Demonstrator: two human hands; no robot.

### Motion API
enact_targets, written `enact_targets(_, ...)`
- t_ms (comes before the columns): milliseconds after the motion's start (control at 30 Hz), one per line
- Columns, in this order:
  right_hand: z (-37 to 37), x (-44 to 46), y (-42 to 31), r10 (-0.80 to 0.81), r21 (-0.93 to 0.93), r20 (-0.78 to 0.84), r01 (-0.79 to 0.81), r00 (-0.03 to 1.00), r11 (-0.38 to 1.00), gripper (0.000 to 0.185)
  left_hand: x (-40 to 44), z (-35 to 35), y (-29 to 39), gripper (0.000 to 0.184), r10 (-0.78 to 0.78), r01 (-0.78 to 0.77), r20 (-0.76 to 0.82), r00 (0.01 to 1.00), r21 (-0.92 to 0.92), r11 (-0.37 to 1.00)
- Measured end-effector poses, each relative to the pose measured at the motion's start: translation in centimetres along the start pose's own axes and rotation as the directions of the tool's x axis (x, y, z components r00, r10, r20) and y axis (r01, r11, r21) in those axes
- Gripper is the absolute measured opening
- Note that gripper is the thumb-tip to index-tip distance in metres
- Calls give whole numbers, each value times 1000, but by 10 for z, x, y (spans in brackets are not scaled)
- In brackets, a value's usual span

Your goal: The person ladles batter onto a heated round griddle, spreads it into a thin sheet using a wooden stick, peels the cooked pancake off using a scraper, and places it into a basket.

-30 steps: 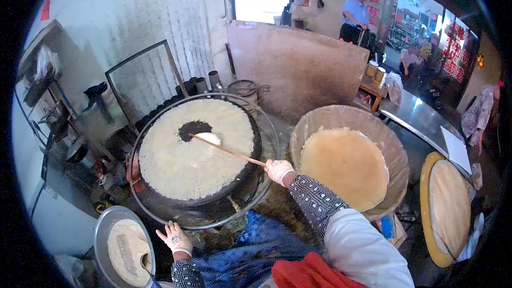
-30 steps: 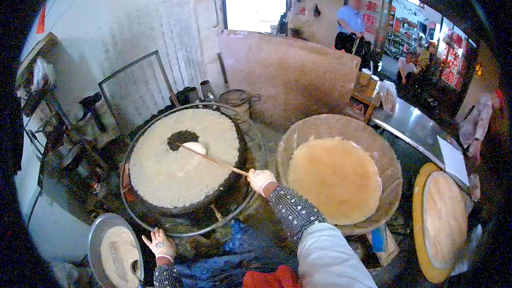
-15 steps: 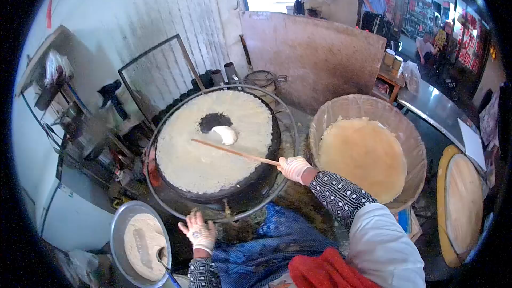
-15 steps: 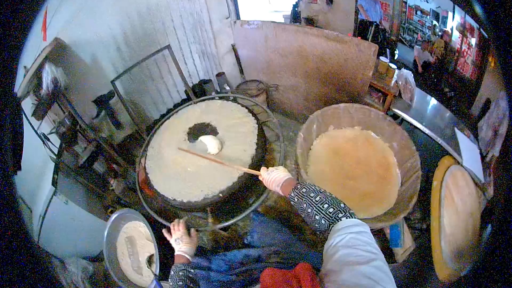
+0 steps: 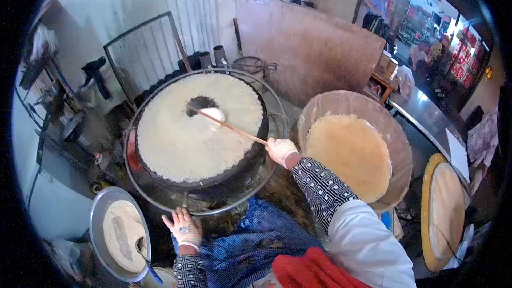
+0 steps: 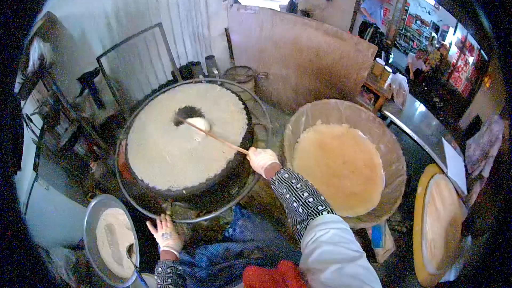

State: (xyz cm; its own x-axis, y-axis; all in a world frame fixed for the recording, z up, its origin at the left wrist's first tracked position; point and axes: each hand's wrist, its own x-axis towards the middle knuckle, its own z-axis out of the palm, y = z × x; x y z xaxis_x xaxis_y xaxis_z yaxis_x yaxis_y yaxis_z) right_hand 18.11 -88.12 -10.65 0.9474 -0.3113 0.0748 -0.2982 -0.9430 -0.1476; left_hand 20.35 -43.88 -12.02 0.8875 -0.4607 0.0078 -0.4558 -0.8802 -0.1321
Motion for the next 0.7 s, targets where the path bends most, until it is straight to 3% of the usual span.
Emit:
enact_targets(67,-17,-5,-22,6,14,82,-7,997,1000,35,5,6,-13,66,-34,34,-3,999,17,999)
enact_targets(133,-8,-14,-14,-125,-4,103,126,987,992,34,14,14,-25,65,-74,74,-2,997,12,997)
enact_targets(267,-1,-7,10,13,-51,-32,-14,999,999,32,25,-3,-38,65,-155,155,15,988,-15,988)
enact_targets(300,-8,-4,2,65,-106,16,-63,998,992,32,27,-2,-45,65,-140,140,8,990,20,990)
enact_targets(333,-11,-4,-4,14,-103,-17,-16,1000,995,32,29,0,-52,64,-131,132,-26,991,32,991)
enact_targets(400,-38,-17,-23,-13,53,57,10,998,999,34,31,2,-62,62,-182,182,-31,983,7,983)
enact_targets(433,-34,-24,-22,-90,-12,61,91,994,996,35,33,4,-66,64,-222,221,21,975,24,975)
enact_targets(467,-27,-24,-18,-67,-69,133,77,989,995,34,42,17,-75,66,-281,275,109,954,64,959)
enact_targets(533,-5,-23,11,18,-86,58,-13,998,996,34,51,48,-93,71,-286,272,87,954,144,951)
enact_targets(600,-7,-17,15,50,-144,20,-46,999,989,33,54,8,-87,71,-328,305,193,925,137,942)
enact_targets(633,-6,-17,14,68,-20,29,-67,997,998,31,56,18,-91,72,-302,278,140,943,164,946)
enact_targets(667,-4,-21,13,-67,133,-16,68,998,989,29,56,12,-82,65,-241,231,65,968,139,963)
enact_targets(700,-5,-24,7,-121,-54,-61,117,991,992,27,52,-2,-66,58,-149,153,-43,988,128,980)
